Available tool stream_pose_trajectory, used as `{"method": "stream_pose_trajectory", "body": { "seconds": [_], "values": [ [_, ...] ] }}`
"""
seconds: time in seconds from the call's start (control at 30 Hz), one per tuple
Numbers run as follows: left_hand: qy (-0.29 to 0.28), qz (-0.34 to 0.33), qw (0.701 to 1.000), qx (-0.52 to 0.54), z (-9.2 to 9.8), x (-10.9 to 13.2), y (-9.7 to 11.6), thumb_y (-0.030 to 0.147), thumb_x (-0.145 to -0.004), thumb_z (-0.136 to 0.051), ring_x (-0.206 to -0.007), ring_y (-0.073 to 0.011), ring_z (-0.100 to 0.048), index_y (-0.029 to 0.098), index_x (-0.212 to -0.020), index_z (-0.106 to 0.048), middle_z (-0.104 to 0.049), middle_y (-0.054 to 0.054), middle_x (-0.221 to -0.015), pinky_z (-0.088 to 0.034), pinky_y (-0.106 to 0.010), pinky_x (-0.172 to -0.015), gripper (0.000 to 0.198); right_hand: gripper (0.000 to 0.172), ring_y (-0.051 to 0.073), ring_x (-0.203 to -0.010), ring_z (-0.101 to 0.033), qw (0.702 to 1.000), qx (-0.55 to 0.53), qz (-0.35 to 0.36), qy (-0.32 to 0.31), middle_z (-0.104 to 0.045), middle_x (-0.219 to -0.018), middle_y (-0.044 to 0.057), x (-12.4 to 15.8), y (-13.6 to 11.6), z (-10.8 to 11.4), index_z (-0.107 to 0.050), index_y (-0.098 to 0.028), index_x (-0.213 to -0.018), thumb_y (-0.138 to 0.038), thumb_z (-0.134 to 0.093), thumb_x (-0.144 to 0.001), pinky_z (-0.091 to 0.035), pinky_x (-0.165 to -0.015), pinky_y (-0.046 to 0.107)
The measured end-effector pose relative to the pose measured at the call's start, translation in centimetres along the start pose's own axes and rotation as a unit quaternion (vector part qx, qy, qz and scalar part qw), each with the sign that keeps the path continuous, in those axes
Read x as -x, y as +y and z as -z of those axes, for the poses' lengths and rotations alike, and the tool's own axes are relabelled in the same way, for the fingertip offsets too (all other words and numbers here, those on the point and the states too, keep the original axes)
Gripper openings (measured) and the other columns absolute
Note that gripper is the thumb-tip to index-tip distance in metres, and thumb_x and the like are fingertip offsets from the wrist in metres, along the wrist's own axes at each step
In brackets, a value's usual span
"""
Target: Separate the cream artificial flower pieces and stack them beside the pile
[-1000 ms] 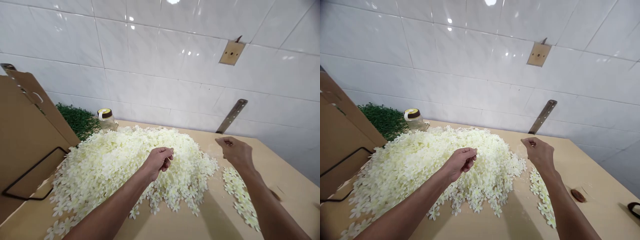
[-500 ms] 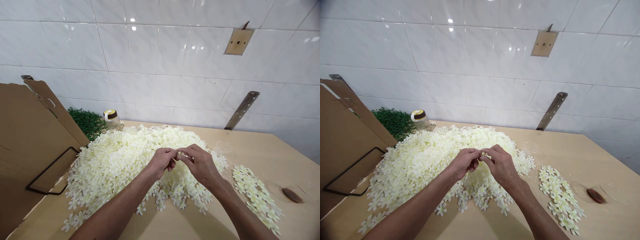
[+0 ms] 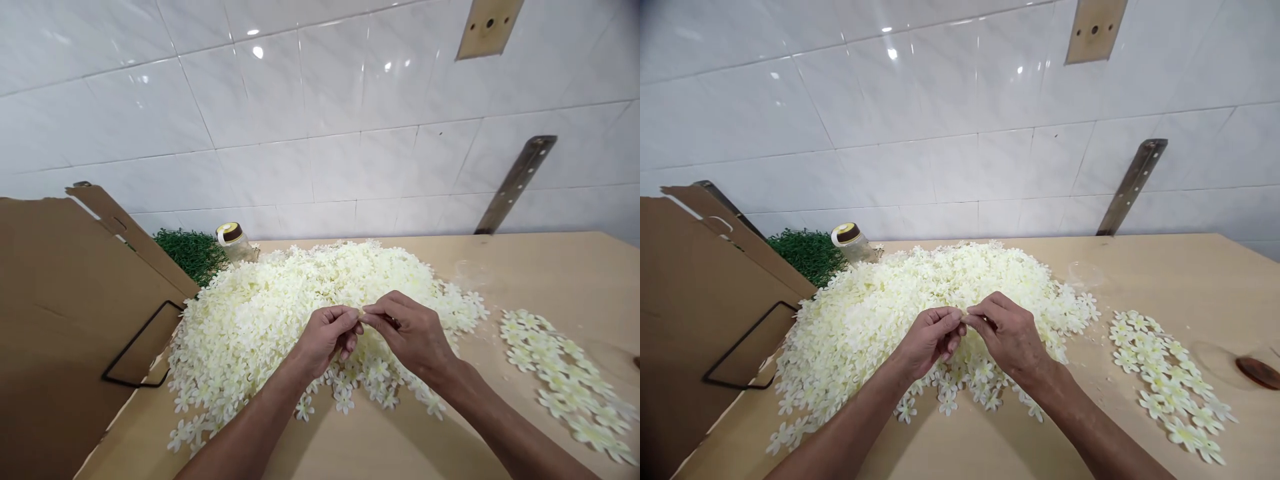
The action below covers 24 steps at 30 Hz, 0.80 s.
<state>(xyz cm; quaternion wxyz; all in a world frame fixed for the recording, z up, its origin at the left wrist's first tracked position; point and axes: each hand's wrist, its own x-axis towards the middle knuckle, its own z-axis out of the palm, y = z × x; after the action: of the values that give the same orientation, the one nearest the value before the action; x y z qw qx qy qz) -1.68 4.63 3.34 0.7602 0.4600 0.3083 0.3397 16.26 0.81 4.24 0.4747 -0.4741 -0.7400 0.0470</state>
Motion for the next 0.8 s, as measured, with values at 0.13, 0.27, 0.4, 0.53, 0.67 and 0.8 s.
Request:
{"method": "stream_pose_trajectory", "body": {
  "seconds": [0.13, 0.27, 0.4, 0.53, 0.67, 0.8],
  "values": [
    [-0.013, 0.017, 1.0, 0.009, -0.1, 0.0, -0.2, 0.05, -0.076, -0.074, -0.044, -0.0061, -0.046, 0.011, -0.076, -0.065, -0.06, -0.002, -0.065, -0.036, -0.02, -0.039, 0.04, 0.014, 0.013, -0.064, -0.062, 1.0, -0.006, -0.023, 0.003, -0.066, -0.076, 0.003, 0.2, -0.1, 0.2, -0.071, -0.021, -0.087, -0.03, -0.063, -0.093, -0.05, -0.059, 0.024],
    [-0.007, 0.02, 1.0, 0.0, -0.4, 0.2, -0.1, 0.049, -0.074, -0.076, -0.043, -0.0068, -0.047, 0.011, -0.076, -0.066, -0.059, -0.002, -0.06, -0.037, -0.02, -0.039, 0.039, 0.017, 0.014, -0.064, -0.062, 0.999, -0.002, -0.039, -0.011, -0.067, -0.076, 0.003, 0.3, -0.2, 0.3, -0.071, -0.021, -0.085, -0.03, -0.059, -0.094, -0.049, -0.059, 0.025],
    [0.004, 0.013, 1.0, -0.011, -0.5, 0.5, -0.1, 0.049, -0.076, -0.075, -0.043, -0.0067, -0.048, 0.012, -0.076, -0.066, -0.06, -0.002, -0.061, -0.038, -0.02, -0.04, 0.038, 0.019, 0.015, -0.066, -0.062, 0.999, -0.009, -0.048, -0.013, -0.067, -0.077, 0.003, 0.4, -0.4, 0.3, -0.069, -0.022, -0.085, -0.029, -0.055, -0.096, -0.049, -0.06, 0.026],
    [0.015, 0.014, 1.0, -0.009, -0.6, 0.9, -0.2, 0.051, -0.074, -0.076, -0.041, -0.0062, -0.045, 0.012, -0.074, -0.066, -0.058, -0.002, -0.057, -0.037, -0.02, -0.039, 0.04, 0.022, 0.015, -0.066, -0.061, 0.997, -0.021, -0.071, -0.005, -0.066, -0.076, 0.003, 0.4, -0.9, 0.1, -0.068, -0.022, -0.082, -0.03, -0.054, -0.096, -0.048, -0.06, 0.026],
    [0.016, 0.019, 1.0, 0.015, -1.1, 1.2, -0.1, 0.045, -0.069, -0.08, -0.045, -0.0063, -0.047, 0.011, -0.074, -0.067, -0.061, -0.004, -0.063, -0.038, -0.019, -0.041, 0.037, 0.024, 0.015, -0.065, -0.06, 0.995, -0.019, -0.094, 0.011, -0.065, -0.073, 0.002, 0.5, -1.3, -0.1, -0.066, -0.022, -0.077, -0.031, -0.055, -0.096, -0.048, -0.061, 0.026],
    [0.021, 0.015, 0.999, 0.041, -1.5, 1.3, -0.2, 0.036, -0.068, -0.081, -0.049, -0.0072, -0.05, 0.011, -0.08, -0.068, -0.063, -0.005, -0.072, -0.039, -0.02, -0.042, 0.031, 0.023, 0.016, -0.067, -0.061, 0.994, -0.029, -0.105, 0.025, -0.066, -0.076, 0.003, 0.9, -1.2, -0.2, -0.067, -0.022, -0.079, -0.032, -0.055, -0.096, -0.048, -0.062, 0.027]
  ]
}}
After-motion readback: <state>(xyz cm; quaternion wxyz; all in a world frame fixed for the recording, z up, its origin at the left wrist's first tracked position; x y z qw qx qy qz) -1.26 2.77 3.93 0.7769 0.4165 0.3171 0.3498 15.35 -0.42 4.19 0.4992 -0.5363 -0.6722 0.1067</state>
